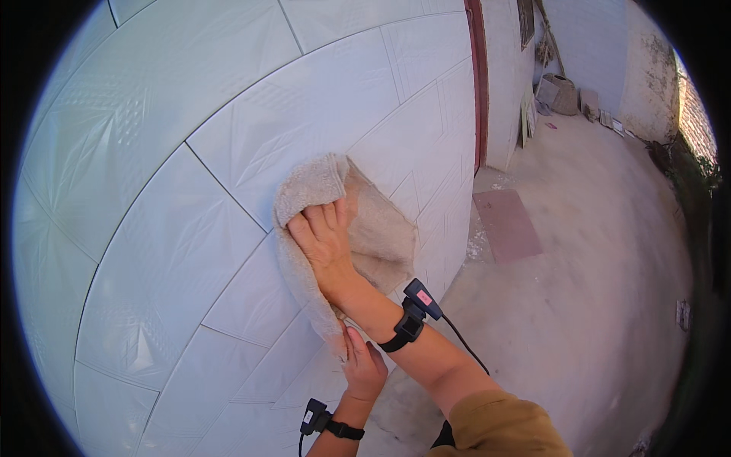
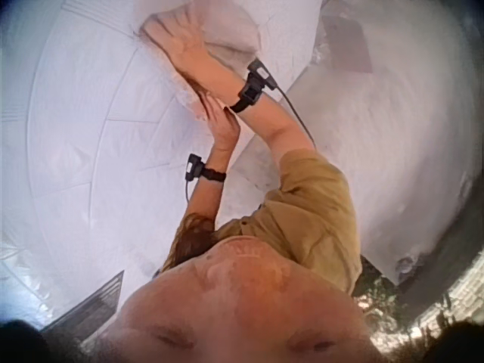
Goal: The person wrings a cloth in a pink basin, then wipes a white tiled exterior wall with the damp cloth. They repeatedly rub and wipe sections of the wall, moving between areas near a window and a red door.
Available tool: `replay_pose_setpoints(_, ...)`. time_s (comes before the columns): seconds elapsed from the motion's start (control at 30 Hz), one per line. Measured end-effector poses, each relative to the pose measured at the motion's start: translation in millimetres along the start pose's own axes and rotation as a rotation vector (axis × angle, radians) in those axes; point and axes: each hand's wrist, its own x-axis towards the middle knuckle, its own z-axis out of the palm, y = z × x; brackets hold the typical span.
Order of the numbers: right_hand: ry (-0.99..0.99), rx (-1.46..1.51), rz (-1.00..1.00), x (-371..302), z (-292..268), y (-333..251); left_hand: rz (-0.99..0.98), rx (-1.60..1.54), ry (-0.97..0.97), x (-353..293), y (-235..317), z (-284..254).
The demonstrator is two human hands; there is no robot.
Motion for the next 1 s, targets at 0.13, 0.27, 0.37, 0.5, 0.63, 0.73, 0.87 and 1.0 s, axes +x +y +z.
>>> replay_pose_setpoints(0.13,0.055,-0.015,0.001,12,2,-2,-0.021,-0.048,0.001,19,1,2)
replay_pose_setpoints(0.27,0.064,-0.076,0.180,5,-5,28,-0.041,0.047,-0.108,24,5,4)
replay_pose_setpoints(0.37,0.123,-0.235,0.265,-16,-12,59,-0.015,0.091,-0.100,21,3,7)
replay_pose_setpoints(0.5,0.142,-0.255,0.299,-39,-7,93,0.039,0.098,-0.225,25,-9,9)
replay_pose_setpoints(0.63,0.112,-0.253,0.276,-51,0,110,0.035,0.095,-0.288,44,-21,15)
replay_pose_setpoints(0.73,0.158,-0.256,0.410,-58,2,129,0.068,0.054,-0.289,58,-27,28)
replay_pose_setpoints(0.87,0.286,-0.197,0.475,-65,7,156,0.042,-0.020,-0.316,68,-32,42)
replay_pose_setpoints(1.0,0.423,0.090,0.647,-77,8,175,0.088,-0.074,-0.289,85,-32,50)
